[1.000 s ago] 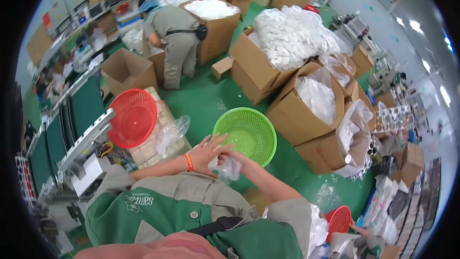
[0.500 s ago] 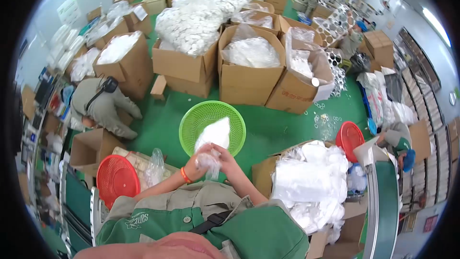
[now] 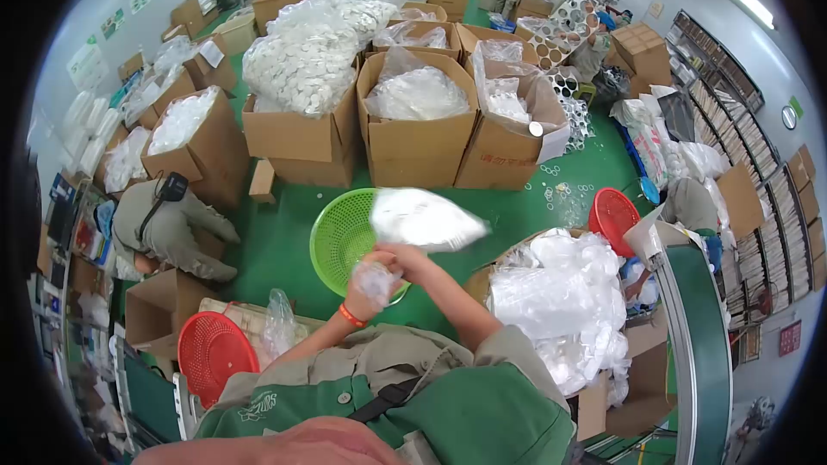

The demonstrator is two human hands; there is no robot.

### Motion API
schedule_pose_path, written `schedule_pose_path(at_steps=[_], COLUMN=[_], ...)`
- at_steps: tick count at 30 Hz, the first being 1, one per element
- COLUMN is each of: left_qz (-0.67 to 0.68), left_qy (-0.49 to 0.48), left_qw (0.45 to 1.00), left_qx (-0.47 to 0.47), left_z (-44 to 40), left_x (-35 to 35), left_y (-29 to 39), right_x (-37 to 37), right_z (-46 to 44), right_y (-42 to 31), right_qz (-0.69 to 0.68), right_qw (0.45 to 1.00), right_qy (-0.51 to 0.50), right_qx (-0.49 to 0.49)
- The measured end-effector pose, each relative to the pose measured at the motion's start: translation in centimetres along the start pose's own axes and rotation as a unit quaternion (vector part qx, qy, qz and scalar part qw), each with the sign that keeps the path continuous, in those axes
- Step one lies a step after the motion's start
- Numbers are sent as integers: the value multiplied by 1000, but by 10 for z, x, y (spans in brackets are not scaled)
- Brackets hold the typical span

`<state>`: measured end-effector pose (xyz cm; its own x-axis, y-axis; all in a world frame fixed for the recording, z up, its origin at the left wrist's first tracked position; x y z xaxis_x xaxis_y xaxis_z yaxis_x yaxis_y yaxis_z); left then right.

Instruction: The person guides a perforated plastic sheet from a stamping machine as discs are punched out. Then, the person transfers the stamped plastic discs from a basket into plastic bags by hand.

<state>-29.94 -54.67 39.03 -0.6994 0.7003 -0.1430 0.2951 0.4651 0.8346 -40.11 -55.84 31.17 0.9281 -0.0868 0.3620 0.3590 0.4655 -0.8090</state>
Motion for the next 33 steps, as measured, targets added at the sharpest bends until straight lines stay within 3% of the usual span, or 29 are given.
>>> schedule_pose_path(at_steps=[1,2,3,5,6,7,8,9,10,11,13,14,15,17,18,21,23,27,29,30,31,33], left_qz=[-194,114,114,221,272,169,-24,-215,-200,-201,-155,-21,-20,-47,-46,-116,-228,-121,120,131,200,138], left_qy=[-55,108,106,105,176,136,111,80,75,76,-10,-76,-76,-102,-138,-147,-126,-94,14,17,45,-33], left_qw=[976,985,985,957,937,974,994,971,977,977,987,992,992,993,988,982,965,988,979,983,967,968], left_qx=[83,-66,-67,-153,-134,-70,-3,66,11,15,-45,-94,-94,-28,-59,-33,-37,-5,-163,-124,-151,-207], left_z=[0,11,21,38,33,24,16,4,8,6,4,6,7,9,7,1,-8,-10,-5,-4,2,15], left_x=[0,-9,-11,-16,-19,-29,-36,-38,-45,-50,-48,-41,-41,-37,-36,-37,-39,-40,-44,-47,-44,-35], left_y=[7,-2,-5,-28,-21,-9,6,31,14,7,-7,-9,-10,-6,-5,5,16,10,-10,-17,-38,-54], right_x=[6,2,2,-3,4,6,10,16,21,20,39,42,40,36,36,45,59,77,77,94,101,89], right_z=[-5,-2,6,17,20,15,10,7,3,2,20,28,32,40,44,48,46,61,68,91,93,98], right_y=[12,20,14,-8,-14,-12,-11,-14,-6,-7,-23,-30,-37,-54,-57,-61,-57,-74,-82,-100,-98,-93], right_qz=[94,24,23,-65,-39,18,179,335,407,409,530,495,496,531,563,541,607,654,666,633,654,648], right_qw=[994,997,997,996,998,999,983,942,913,912,843,867,866,842,819,823,779,735,722,752,687,724], right_qy=[-24,-28,-27,-9,11,3,15,26,19,19,0,-45,-45,-7,12,42,-21,-40,11,6,3,49], right_qx=[43,74,74,55,42,42,27,10,-32,-35,-93,-39,-38,-97,-112,-166,-157,-173,-184,-183,-317,-232])
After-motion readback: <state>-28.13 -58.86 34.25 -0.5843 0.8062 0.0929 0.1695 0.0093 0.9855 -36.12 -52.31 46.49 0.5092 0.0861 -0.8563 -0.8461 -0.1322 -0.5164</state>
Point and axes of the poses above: each hand's wrist, its own z-axis away from the middle knuckle, its own x-axis out of the palm, y = z × x, the point moved 6 cm from there along -z, towards the middle knuckle, and after that the axes turned 12 degrees about z, right-handed, at the moved point
